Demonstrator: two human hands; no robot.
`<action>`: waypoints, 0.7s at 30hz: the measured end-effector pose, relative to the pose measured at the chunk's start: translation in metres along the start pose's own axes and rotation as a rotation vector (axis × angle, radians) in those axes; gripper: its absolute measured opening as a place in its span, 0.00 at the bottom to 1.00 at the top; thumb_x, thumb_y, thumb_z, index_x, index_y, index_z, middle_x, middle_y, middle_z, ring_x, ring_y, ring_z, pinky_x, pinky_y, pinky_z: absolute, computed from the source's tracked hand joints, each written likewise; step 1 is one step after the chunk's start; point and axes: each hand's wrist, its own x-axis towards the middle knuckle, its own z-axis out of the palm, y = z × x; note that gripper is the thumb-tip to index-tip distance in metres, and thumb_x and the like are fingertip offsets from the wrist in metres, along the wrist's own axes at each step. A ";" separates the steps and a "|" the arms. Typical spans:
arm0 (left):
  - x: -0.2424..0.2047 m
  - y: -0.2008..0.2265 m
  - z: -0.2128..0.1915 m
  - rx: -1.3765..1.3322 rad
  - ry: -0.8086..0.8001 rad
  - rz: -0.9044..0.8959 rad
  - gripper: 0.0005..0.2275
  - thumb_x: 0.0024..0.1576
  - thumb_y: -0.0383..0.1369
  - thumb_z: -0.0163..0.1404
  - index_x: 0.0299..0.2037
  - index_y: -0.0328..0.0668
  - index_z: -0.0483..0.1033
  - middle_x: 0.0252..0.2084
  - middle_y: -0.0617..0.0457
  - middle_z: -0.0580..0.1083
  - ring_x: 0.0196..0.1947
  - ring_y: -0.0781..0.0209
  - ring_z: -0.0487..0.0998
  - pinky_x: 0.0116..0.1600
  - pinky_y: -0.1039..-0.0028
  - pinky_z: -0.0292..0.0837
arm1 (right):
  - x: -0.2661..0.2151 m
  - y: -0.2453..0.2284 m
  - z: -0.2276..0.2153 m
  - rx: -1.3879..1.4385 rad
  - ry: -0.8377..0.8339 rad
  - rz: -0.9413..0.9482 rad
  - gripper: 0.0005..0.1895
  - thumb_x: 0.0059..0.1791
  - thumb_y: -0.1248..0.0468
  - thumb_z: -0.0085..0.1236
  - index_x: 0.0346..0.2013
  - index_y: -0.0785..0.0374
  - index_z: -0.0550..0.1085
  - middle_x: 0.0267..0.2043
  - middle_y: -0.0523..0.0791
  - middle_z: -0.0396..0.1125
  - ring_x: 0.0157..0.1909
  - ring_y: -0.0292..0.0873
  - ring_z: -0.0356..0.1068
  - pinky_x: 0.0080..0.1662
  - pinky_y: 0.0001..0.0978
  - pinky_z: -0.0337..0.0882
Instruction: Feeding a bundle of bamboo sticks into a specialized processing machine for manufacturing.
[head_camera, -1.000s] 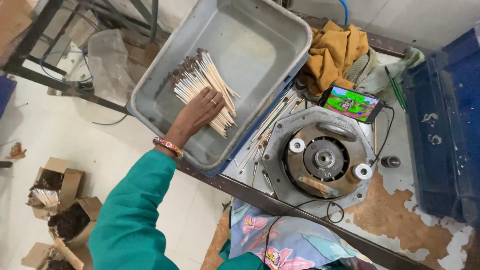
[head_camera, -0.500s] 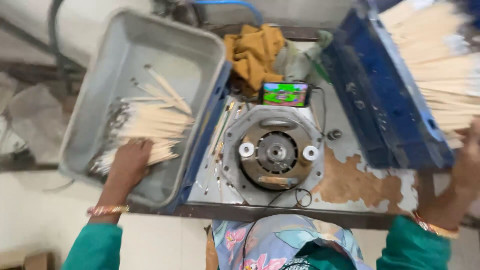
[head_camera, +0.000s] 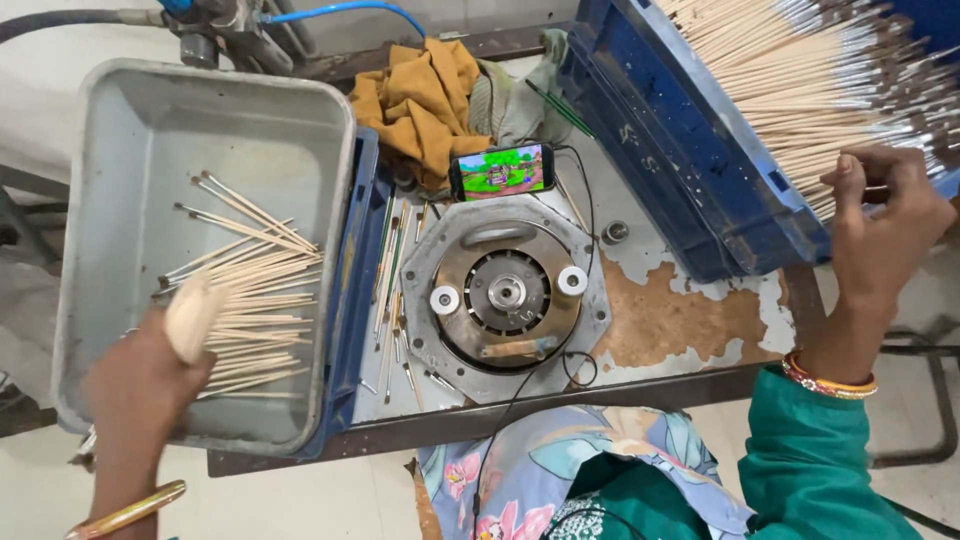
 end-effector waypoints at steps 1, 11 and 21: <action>0.006 -0.007 -0.005 -0.106 -0.046 -0.150 0.27 0.49 0.34 0.70 0.56 0.36 0.72 0.36 0.38 0.77 0.37 0.39 0.83 0.44 0.55 0.79 | 0.001 -0.002 0.001 -0.039 -0.002 -0.029 0.06 0.67 0.72 0.56 0.46 0.70 0.72 0.42 0.49 0.75 0.43 0.40 0.79 0.46 0.25 0.76; -0.049 0.091 -0.003 -1.885 0.037 -0.094 0.20 0.53 0.17 0.53 0.57 0.32 0.67 0.45 0.44 0.75 0.46 0.44 0.82 0.53 0.57 0.83 | -0.015 -0.150 0.011 0.643 -0.065 -0.065 0.06 0.64 0.62 0.53 0.48 0.63 0.72 0.45 0.45 0.73 0.42 0.36 0.76 0.42 0.23 0.77; -0.118 0.255 0.190 -2.201 -0.717 0.178 0.20 0.54 0.17 0.53 0.58 0.27 0.68 0.49 0.42 0.76 0.47 0.52 0.81 0.51 0.65 0.80 | -0.057 -0.280 0.120 0.761 -0.937 -0.574 0.22 0.52 0.54 0.59 0.56 0.62 0.71 0.57 0.51 0.68 0.61 0.57 0.68 0.61 0.47 0.67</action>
